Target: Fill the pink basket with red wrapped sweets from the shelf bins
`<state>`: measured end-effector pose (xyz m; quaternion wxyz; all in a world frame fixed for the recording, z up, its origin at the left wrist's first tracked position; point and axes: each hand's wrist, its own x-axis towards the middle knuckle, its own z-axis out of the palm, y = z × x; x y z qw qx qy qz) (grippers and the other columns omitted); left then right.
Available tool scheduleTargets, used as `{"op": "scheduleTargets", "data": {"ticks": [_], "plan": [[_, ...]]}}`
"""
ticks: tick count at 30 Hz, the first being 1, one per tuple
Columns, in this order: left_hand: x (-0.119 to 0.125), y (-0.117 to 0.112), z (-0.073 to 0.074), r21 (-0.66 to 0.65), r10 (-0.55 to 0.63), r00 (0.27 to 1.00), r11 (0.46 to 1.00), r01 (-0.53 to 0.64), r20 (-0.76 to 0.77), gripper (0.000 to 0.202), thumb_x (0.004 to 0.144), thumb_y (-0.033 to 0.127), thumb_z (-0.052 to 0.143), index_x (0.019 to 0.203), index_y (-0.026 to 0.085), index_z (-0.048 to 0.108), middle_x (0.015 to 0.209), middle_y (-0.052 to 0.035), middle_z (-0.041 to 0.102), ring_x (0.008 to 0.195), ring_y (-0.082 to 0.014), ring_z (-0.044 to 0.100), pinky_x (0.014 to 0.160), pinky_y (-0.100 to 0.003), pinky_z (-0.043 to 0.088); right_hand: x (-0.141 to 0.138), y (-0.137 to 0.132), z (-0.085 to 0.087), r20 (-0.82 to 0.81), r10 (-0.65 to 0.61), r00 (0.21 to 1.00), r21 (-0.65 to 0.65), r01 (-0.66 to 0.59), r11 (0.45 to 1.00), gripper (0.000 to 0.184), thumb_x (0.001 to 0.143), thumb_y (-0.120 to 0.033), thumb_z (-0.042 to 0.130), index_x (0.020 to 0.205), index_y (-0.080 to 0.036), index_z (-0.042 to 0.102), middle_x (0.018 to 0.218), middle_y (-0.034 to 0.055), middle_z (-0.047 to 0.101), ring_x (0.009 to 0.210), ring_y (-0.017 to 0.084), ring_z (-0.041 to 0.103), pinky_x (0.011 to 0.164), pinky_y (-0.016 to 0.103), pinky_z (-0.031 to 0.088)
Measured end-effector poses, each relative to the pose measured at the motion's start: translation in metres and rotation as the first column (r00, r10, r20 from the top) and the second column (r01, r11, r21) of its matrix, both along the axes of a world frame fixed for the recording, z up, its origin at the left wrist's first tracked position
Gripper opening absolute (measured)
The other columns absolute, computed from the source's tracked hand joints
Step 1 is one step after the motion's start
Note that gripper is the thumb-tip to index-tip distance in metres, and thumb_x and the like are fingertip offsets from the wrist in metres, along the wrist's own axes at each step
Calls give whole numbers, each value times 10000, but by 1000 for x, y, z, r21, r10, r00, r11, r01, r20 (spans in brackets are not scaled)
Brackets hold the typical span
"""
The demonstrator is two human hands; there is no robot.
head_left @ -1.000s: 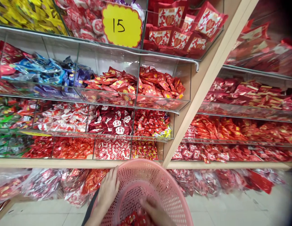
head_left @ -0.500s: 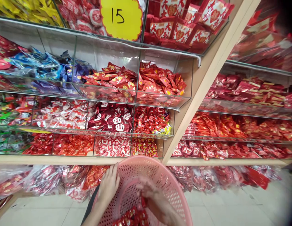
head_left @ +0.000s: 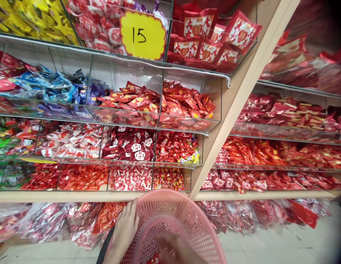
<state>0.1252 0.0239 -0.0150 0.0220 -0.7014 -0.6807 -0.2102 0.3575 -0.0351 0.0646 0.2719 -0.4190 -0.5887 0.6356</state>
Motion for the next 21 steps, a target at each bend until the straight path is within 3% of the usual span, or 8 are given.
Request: {"op": "scheduleTargets", "data": {"ticks": [2,6,8,10,12,14,17,21], "plan": [[-1,1,-2,0,-2,1000,1000,2,3,462,903,208,320,1353,148,410,1286,-104,559,1114,-222,546,919,-371,448,1,33,37,193,-117,974,318,51,947,365,803,-353,565,1156,-265,601,1077,58,644,995,228,571,894,387,427],[-3,2,-8,23,-4,1000,1000,5,-23,472,900,211,326,1360,146,410,1296,-109,559,1112,-228,559,916,-379,456,-1,99,124,277,-354,893,750,29,660,393,862,-274,471,1244,-190,501,1099,88,622,947,199,562,875,383,435],[-3,3,-10,33,-7,999,999,9,-41,471,899,204,323,1356,141,420,1305,-111,556,1112,-228,564,918,-373,457,-6,127,159,360,-526,771,859,-55,508,409,869,-257,466,1264,-156,480,1156,122,589,1047,235,512,922,406,399],[-4,4,-12,35,-10,999,999,12,-51,471,898,197,317,1352,133,426,1305,-112,558,1113,-226,566,916,-363,459,-15,151,181,443,-673,592,884,-165,437,434,864,-277,489,1272,-132,473,1163,155,569,1065,276,481,903,429,388],[-4,4,-14,38,-7,999,999,9,-52,472,898,195,314,1352,133,428,1304,-108,561,1121,-224,566,917,-357,459,-25,172,191,489,-756,435,872,-246,423,486,841,-341,539,1265,-111,476,1159,183,559,1060,305,467,875,443,380],[-5,4,-15,46,-3,999,999,5,-46,475,893,194,323,1354,143,426,1305,-103,562,1133,-222,563,917,-349,460,-36,191,191,516,-784,346,853,-296,430,571,810,-445,571,1252,-94,484,1171,208,549,1071,318,454,880,454,356],[-5,4,-18,54,-6,999,998,7,-32,477,883,193,338,1350,161,431,1303,-94,565,1151,-217,559,915,-339,466,-48,210,184,557,-783,276,820,-337,464,728,761,-586,567,1261,-64,474,1214,241,527,1108,334,435,926,482,302],[-6,6,-23,83,-1,1000,997,3,-27,471,881,190,331,1339,151,438,1298,-89,571,1173,-211,547,945,-341,459,-55,224,176,618,-761,199,772,-339,538,808,730,-622,575,1300,-63,447,1284,248,484,1182,363,393,980,528,238]]}}
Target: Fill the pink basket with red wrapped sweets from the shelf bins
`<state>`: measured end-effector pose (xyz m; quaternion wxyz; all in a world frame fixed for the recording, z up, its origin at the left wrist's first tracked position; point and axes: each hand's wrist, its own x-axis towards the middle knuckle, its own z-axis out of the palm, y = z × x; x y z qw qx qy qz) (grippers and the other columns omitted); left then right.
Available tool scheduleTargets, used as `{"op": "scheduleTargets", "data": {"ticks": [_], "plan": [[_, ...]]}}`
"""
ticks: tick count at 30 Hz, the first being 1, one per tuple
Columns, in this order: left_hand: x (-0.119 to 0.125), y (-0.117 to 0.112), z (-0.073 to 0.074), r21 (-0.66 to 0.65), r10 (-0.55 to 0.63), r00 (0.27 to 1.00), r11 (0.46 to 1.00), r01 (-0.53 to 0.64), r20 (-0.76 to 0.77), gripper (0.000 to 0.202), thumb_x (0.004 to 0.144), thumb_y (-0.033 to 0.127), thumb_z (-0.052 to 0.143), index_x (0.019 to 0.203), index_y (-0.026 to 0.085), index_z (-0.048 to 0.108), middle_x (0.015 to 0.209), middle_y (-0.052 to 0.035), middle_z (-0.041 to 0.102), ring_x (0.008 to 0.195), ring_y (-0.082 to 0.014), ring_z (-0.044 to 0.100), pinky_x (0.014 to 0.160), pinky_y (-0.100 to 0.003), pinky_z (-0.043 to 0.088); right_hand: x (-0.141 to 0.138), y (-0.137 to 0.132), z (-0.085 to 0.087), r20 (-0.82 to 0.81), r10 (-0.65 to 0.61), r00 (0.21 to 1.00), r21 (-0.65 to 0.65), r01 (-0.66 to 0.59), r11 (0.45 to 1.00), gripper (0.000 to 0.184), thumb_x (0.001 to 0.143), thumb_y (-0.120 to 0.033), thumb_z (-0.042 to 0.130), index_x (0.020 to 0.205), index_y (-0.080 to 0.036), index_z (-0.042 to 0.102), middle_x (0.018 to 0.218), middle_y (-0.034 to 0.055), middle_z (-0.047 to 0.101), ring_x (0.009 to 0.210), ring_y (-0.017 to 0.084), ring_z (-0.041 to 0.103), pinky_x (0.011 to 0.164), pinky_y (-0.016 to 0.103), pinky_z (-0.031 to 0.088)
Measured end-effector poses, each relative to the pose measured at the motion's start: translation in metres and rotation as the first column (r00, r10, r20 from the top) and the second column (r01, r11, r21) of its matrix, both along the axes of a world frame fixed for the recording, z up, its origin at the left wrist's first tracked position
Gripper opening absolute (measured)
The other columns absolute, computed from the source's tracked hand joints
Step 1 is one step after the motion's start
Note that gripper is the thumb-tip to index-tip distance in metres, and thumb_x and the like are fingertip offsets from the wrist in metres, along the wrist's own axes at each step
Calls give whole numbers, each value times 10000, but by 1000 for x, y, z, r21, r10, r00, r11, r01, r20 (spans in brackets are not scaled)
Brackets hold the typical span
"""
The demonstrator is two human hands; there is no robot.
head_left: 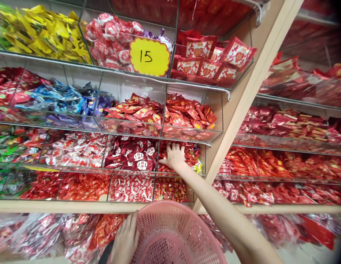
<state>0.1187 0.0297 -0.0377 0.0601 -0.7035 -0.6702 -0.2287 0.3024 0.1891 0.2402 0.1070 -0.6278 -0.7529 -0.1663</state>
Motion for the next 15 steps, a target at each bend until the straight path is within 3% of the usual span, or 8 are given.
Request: {"op": "scheduleTargets", "data": {"ticks": [6,10,15], "plan": [[-1,1,-4,45,-16,1000,999,16,6,469,878,187,333,1332,145,441,1291,-86,574,1155,-199,556,945,-340,465,4,10,-9,47,71,996,2,-72,997,764,744,-568,586,1339,-119,415,1336,215,453,1216,337,379,1040,538,172],[-1,1,-5,52,-24,999,998,23,29,467,869,188,351,1325,169,451,1273,-80,586,1136,-201,567,926,-342,476,7,14,-13,38,99,994,42,-101,994,717,736,-547,605,1300,-131,458,1278,207,496,1166,332,421,1023,529,211],[-2,1,-7,69,-29,1000,997,29,8,473,871,188,344,1332,136,441,1285,-96,576,1161,-211,551,949,-354,465,7,16,-12,61,103,993,10,-103,995,817,713,-592,610,1344,-115,407,1284,225,495,1164,341,421,1022,539,206]]}}
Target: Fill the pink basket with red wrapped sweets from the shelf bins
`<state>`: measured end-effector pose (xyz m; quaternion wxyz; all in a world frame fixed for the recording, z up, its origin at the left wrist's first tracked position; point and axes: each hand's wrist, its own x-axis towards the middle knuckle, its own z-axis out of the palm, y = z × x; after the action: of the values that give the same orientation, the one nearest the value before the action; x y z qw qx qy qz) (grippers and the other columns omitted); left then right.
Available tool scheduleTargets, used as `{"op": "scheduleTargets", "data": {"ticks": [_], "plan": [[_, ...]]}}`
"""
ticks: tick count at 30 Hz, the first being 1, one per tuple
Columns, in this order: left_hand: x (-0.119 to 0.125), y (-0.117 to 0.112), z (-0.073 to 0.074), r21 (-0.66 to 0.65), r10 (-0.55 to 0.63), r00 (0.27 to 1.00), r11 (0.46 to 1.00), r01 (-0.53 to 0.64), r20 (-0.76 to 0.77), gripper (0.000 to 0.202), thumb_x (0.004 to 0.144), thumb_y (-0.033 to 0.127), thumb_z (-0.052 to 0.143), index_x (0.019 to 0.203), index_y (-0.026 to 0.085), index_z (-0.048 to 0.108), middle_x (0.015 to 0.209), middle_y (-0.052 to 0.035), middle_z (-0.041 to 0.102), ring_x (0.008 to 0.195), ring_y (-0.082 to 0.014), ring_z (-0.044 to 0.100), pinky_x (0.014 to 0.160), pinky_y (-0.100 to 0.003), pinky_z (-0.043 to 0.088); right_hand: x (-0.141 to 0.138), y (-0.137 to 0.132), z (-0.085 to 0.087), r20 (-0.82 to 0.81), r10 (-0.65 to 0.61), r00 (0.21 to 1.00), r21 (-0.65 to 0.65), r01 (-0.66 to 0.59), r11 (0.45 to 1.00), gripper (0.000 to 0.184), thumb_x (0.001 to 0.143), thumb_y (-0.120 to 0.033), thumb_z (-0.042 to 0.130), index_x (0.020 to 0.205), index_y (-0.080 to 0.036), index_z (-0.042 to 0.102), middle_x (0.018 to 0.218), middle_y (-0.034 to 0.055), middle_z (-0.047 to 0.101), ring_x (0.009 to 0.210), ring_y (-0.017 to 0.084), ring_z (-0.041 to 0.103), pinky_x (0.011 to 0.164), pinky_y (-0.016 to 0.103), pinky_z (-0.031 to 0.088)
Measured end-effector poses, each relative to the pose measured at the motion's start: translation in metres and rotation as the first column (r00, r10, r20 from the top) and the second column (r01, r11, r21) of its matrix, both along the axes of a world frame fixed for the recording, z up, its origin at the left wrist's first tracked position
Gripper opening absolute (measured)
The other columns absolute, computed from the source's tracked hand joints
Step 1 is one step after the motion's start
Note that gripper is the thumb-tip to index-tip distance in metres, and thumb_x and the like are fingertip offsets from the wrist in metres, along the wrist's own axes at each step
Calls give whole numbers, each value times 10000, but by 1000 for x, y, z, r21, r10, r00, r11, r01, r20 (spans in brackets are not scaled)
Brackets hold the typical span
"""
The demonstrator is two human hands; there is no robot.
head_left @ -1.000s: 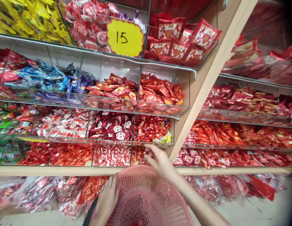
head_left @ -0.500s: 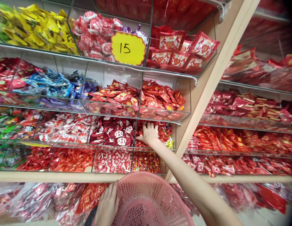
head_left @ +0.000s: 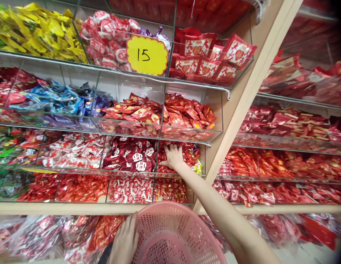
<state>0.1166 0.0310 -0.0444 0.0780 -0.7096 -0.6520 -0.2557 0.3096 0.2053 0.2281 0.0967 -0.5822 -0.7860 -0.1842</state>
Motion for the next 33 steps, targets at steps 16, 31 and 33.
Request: {"op": "scheduleTargets", "data": {"ticks": [16,31,33], "plan": [[0,0,-2,37,5,1000,999,-4,-22,472,866,176,362,1332,152,433,1282,-82,580,1156,-200,554,942,-334,462,-5,2,1,-22,52,998,99,-49,994,516,757,-372,630,1193,-118,519,1116,180,601,1056,301,488,903,461,326],[0,1,-3,-4,18,998,1000,-18,-55,474,868,172,347,1330,134,446,1294,-89,577,1164,-210,550,932,-346,468,-17,12,6,-42,3,999,69,0,998,376,808,-321,560,1112,-98,558,1041,201,652,978,281,552,879,432,296],[0,0,-3,-12,20,999,1000,-21,-50,474,868,175,353,1331,142,446,1298,-87,574,1165,-208,550,932,-343,466,-23,13,4,-65,-11,998,92,17,996,343,827,-248,519,1118,-72,560,1038,222,648,982,294,554,876,442,291]]}}
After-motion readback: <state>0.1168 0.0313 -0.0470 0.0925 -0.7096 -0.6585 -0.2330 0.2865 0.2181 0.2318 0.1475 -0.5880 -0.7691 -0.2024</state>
